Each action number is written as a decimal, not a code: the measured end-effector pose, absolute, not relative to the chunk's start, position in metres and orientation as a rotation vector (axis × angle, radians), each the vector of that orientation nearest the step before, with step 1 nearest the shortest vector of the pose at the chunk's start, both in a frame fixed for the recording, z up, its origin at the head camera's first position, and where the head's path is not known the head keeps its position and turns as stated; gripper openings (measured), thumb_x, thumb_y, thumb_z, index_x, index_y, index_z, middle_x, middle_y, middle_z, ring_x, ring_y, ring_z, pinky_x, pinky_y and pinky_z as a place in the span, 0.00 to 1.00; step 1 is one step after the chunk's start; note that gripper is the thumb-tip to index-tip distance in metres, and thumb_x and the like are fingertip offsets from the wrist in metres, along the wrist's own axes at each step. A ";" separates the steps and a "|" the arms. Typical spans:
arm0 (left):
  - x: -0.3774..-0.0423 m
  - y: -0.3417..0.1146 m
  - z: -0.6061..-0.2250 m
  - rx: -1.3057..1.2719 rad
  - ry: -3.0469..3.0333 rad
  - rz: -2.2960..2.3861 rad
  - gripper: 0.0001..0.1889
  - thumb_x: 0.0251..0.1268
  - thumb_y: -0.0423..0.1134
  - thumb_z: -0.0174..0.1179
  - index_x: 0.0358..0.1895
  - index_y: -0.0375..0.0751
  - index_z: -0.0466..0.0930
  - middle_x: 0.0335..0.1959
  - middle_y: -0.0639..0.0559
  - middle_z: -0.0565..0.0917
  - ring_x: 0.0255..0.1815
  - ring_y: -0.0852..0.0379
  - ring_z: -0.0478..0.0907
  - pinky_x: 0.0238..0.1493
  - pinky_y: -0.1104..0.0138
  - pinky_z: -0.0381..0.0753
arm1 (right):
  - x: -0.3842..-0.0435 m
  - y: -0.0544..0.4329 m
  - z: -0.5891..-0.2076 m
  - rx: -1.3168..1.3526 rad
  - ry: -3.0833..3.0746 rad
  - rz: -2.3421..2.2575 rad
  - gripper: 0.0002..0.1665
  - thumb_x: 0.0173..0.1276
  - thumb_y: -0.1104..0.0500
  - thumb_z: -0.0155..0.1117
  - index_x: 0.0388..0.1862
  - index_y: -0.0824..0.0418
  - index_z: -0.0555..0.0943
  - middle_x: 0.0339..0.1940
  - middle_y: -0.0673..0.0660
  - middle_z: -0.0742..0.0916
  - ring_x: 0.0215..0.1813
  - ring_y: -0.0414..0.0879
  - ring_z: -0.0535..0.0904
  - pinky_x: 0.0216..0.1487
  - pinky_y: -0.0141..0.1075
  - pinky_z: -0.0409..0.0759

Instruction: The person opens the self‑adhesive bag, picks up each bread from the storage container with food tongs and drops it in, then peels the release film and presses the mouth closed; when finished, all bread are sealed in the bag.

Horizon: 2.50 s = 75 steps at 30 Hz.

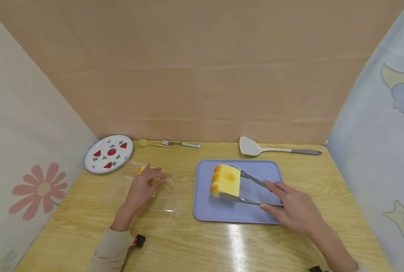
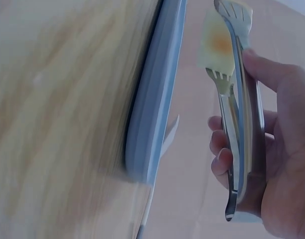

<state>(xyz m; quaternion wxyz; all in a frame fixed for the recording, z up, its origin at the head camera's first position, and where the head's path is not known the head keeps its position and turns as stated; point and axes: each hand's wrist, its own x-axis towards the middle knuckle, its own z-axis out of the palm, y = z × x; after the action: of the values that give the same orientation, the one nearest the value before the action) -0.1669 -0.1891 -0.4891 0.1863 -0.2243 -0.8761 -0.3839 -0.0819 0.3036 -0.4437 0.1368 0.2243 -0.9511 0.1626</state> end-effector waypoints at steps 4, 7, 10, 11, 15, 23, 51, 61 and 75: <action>-0.163 -0.187 -0.479 -0.545 -2.511 -1.208 0.08 0.67 0.25 0.76 0.45 0.36 0.93 0.45 0.44 0.95 0.64 0.37 0.88 0.88 0.46 0.61 | -0.079 0.287 -0.445 0.649 -2.749 0.480 0.39 0.66 0.42 0.84 0.71 0.59 0.85 0.45 0.47 0.87 0.27 0.25 0.63 0.23 0.29 0.65; -0.162 -0.187 -0.477 -0.513 -2.505 -1.291 0.07 0.69 0.25 0.75 0.46 0.36 0.93 0.46 0.44 0.95 0.65 0.37 0.88 0.88 0.46 0.61 | -0.076 0.274 -0.445 0.648 -2.747 0.491 0.39 0.67 0.42 0.84 0.71 0.60 0.85 0.52 0.51 0.89 0.27 0.25 0.67 0.23 0.30 0.69; -0.164 -0.187 -0.478 -0.508 -2.476 -1.364 0.06 0.70 0.25 0.74 0.46 0.35 0.93 0.46 0.44 0.95 0.66 0.36 0.88 0.87 0.45 0.62 | -0.073 0.260 -0.445 0.622 -2.744 0.503 0.39 0.67 0.42 0.83 0.71 0.59 0.85 0.54 0.52 0.90 0.28 0.27 0.73 0.25 0.33 0.75; -0.165 -0.188 -0.479 -0.510 -2.462 -1.388 0.06 0.70 0.25 0.74 0.46 0.35 0.93 0.46 0.44 0.95 0.65 0.36 0.88 0.87 0.45 0.62 | -0.072 0.255 -0.445 0.612 -2.741 0.510 0.39 0.67 0.41 0.84 0.71 0.59 0.85 0.55 0.52 0.90 0.29 0.28 0.74 0.25 0.34 0.76; -0.166 -0.190 -0.482 -0.512 -2.423 -1.462 0.05 0.72 0.25 0.73 0.46 0.36 0.93 0.47 0.45 0.95 0.65 0.35 0.88 0.87 0.44 0.62 | -0.069 0.233 -0.445 0.588 -2.719 0.525 0.39 0.67 0.40 0.83 0.71 0.58 0.86 0.55 0.53 0.91 0.30 0.33 0.81 0.28 0.36 0.81; -0.165 -0.191 -0.480 -0.516 -2.417 -1.504 0.04 0.74 0.27 0.72 0.47 0.35 0.93 0.51 0.45 0.94 0.66 0.34 0.87 0.87 0.48 0.64 | -0.066 0.190 -0.448 0.550 -2.711 0.468 0.41 0.68 0.37 0.82 0.70 0.61 0.86 0.53 0.56 0.91 0.30 0.47 0.87 0.21 0.37 0.81; -0.162 -0.189 -0.477 -0.415 -2.393 -1.572 0.06 0.73 0.26 0.72 0.49 0.36 0.92 0.51 0.42 0.94 0.66 0.37 0.87 0.84 0.56 0.68 | -0.062 0.162 -0.452 0.614 -2.673 0.369 0.42 0.63 0.35 0.85 0.65 0.62 0.87 0.47 0.57 0.91 0.27 0.47 0.85 0.17 0.32 0.74; -0.160 -0.186 -0.479 -0.419 -2.358 -1.615 0.06 0.77 0.30 0.70 0.50 0.32 0.90 0.51 0.37 0.93 0.63 0.38 0.88 0.82 0.49 0.73 | -0.063 0.146 -0.451 0.588 -2.684 0.291 0.46 0.58 0.32 0.87 0.65 0.61 0.88 0.47 0.58 0.91 0.23 0.44 0.81 0.14 0.29 0.68; -0.157 -0.177 -0.479 -0.405 -2.396 -1.542 0.05 0.75 0.28 0.72 0.48 0.36 0.90 0.48 0.46 0.93 0.55 0.45 0.87 0.61 0.52 0.84 | -0.071 0.162 -0.457 0.773 -2.521 0.266 0.49 0.52 0.36 0.93 0.66 0.62 0.88 0.44 0.54 0.90 0.28 0.44 0.84 0.18 0.30 0.75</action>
<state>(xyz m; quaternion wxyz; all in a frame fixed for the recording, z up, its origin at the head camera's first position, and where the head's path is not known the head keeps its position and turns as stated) -0.1574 -0.1772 -0.4787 0.1315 -0.1395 -0.8254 -0.5310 -0.0711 0.1617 -0.4568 0.2433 0.2831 -0.9226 0.0973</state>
